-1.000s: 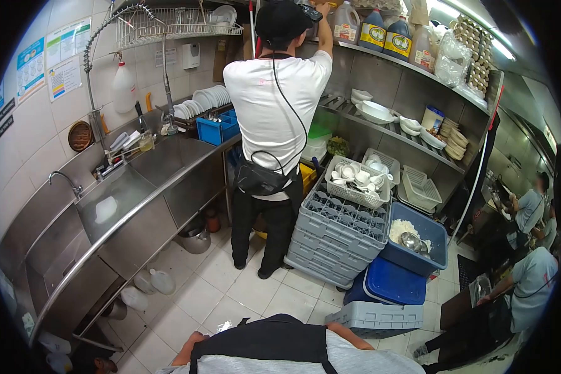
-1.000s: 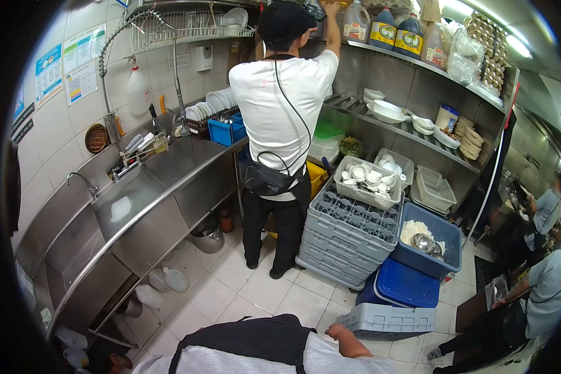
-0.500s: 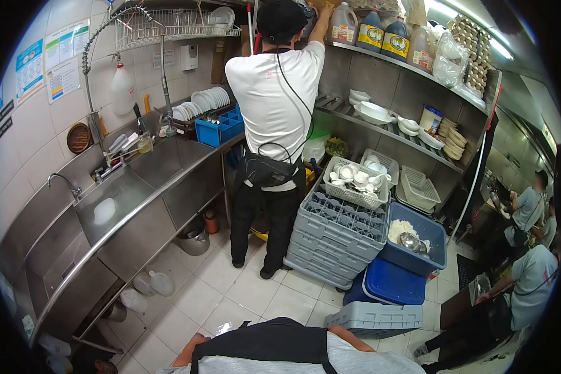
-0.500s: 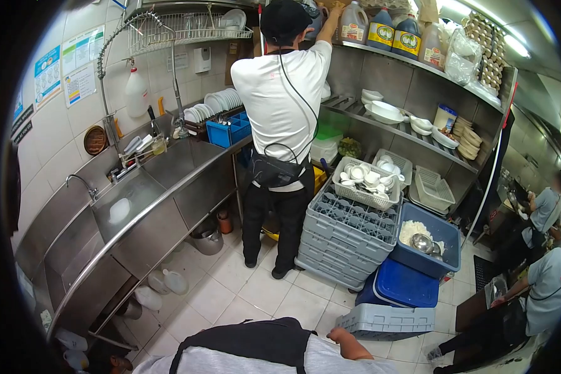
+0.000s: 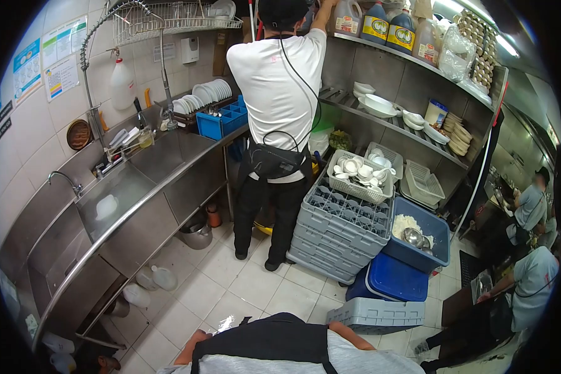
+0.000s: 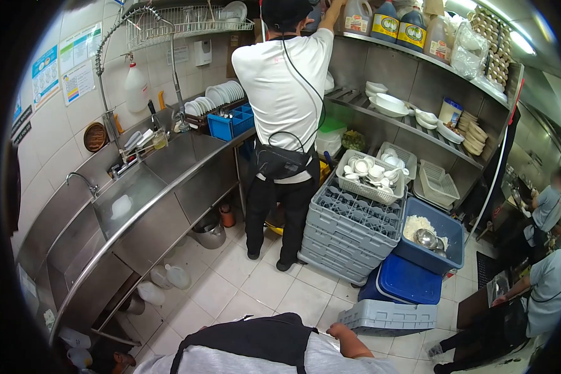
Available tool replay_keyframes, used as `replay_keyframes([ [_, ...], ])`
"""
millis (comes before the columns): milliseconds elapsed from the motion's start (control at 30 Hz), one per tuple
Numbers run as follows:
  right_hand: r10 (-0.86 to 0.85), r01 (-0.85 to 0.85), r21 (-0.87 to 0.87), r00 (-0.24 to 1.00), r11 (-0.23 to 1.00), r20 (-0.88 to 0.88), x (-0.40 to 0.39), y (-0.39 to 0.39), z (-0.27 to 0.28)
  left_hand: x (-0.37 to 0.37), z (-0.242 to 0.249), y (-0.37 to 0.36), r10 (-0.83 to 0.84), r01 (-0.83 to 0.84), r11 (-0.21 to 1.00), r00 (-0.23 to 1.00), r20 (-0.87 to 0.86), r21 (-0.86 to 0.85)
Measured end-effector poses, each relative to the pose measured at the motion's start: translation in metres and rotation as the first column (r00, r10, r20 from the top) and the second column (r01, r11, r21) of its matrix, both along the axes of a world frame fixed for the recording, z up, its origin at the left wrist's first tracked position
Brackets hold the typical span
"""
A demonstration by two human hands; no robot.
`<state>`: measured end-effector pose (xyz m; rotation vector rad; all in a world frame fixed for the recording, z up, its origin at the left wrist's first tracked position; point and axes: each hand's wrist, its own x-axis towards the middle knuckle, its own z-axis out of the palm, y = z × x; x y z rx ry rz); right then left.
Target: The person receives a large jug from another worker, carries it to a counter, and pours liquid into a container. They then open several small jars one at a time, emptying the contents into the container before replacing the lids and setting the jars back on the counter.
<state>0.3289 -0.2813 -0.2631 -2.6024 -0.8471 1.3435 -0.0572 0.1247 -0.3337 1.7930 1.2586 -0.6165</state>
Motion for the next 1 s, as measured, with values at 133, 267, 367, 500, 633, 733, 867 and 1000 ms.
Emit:
replay_keyframes([
  [133, 0.001, -0.001, 0.042, 1.0, 0.999, -0.003, 0.002, 0.0, -0.005, 0.003, 0.0, 0.001, 0.002, -0.002, 1.0, 1.0, 0.003, 0.005],
  [267, 0.001, 0.001, 0.062, 0.999, 0.998, -0.036, 0.005, -0.002, -0.013, 0.005, -0.001, 0.003, 0.002, -0.002, 1.0, 1.0, 0.005, 0.012],
  [367, -0.055, 0.057, 0.084, 0.998, 0.995, -0.021, 0.006, -0.007, -0.019, 0.008, -0.001, 0.004, 0.001, -0.001, 1.0, 1.0, 0.005, 0.021],
  [500, -0.026, 0.029, 0.083, 0.999, 0.996, -0.044, 0.012, -0.012, -0.033, 0.012, -0.001, 0.005, 0.001, -0.001, 0.999, 1.0, 0.009, 0.04],
  [633, -0.084, 0.082, -0.035, 0.996, 0.996, -0.038, 0.004, -0.003, -0.004, 0.015, -0.001, 0.004, 0.038, -0.039, 0.998, 0.999, 0.017, 0.051],
  [733, -0.115, 0.112, -0.047, 0.992, 0.993, -0.051, 0.004, 0.0, 0.006, 0.012, -0.002, 0.005, 0.079, -0.076, 0.996, 0.995, 0.068, -0.043],
  [867, -0.146, 0.143, -0.052, 0.987, 0.988, -0.063, 0.006, 0.003, 0.014, 0.015, 0.013, 0.007, 0.021, -0.021, 0.997, 1.0, 0.005, -0.074],
  [1000, -0.19, 0.186, -0.061, 0.979, 0.981, -0.078, 0.006, 0.006, 0.02, 0.02, 0.004, 0.008, -0.034, 0.034, 0.999, 0.999, 0.001, -0.04],
])
